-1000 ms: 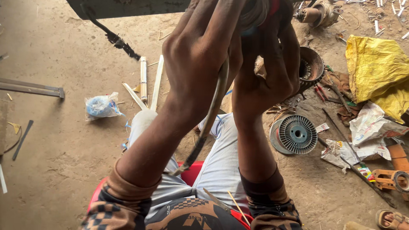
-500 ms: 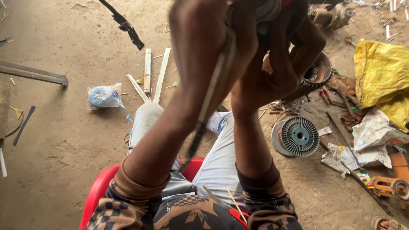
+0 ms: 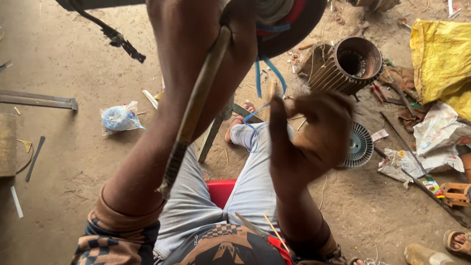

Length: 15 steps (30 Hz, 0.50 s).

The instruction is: The person strips the insulation from blue and red wires, then inserts and secures them into a cylindrical metal component using a thin wooden stick. The person works on a single component throughout the clip.

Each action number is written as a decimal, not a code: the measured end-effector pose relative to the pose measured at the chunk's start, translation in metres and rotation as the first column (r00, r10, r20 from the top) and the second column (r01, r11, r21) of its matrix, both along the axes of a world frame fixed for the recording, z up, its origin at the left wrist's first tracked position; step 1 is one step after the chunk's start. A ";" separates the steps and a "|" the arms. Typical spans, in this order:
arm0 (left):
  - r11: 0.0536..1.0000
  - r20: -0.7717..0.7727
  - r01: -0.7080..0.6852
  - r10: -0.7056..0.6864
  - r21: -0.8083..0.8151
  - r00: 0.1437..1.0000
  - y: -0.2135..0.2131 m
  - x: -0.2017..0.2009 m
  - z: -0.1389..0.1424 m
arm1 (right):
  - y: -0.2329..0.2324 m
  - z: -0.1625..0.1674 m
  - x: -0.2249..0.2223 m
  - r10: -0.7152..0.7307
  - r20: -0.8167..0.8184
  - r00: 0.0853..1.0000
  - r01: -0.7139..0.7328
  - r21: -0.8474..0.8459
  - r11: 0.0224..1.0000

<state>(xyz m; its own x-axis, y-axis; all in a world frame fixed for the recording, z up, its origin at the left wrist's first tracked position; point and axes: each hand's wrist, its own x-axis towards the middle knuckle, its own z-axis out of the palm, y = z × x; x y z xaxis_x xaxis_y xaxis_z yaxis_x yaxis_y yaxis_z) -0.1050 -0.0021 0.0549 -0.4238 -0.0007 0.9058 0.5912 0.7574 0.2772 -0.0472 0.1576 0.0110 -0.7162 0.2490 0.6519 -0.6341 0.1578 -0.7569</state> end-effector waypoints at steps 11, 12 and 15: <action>0.995 0.081 0.092 -0.095 0.034 0.992 0.012 0.013 0.018 | 0.008 -0.003 -0.027 -0.086 -0.144 0.986 0.139 0.419 0.897; 0.994 0.077 0.103 -0.106 0.040 0.991 0.013 0.013 0.018 | 0.009 0.001 -0.031 -0.074 -0.171 0.983 0.146 0.464 0.874; 0.990 0.079 0.131 -0.135 0.056 0.988 0.013 0.014 0.016 | 0.009 0.011 -0.031 -0.082 -0.155 0.984 0.155 0.549 0.822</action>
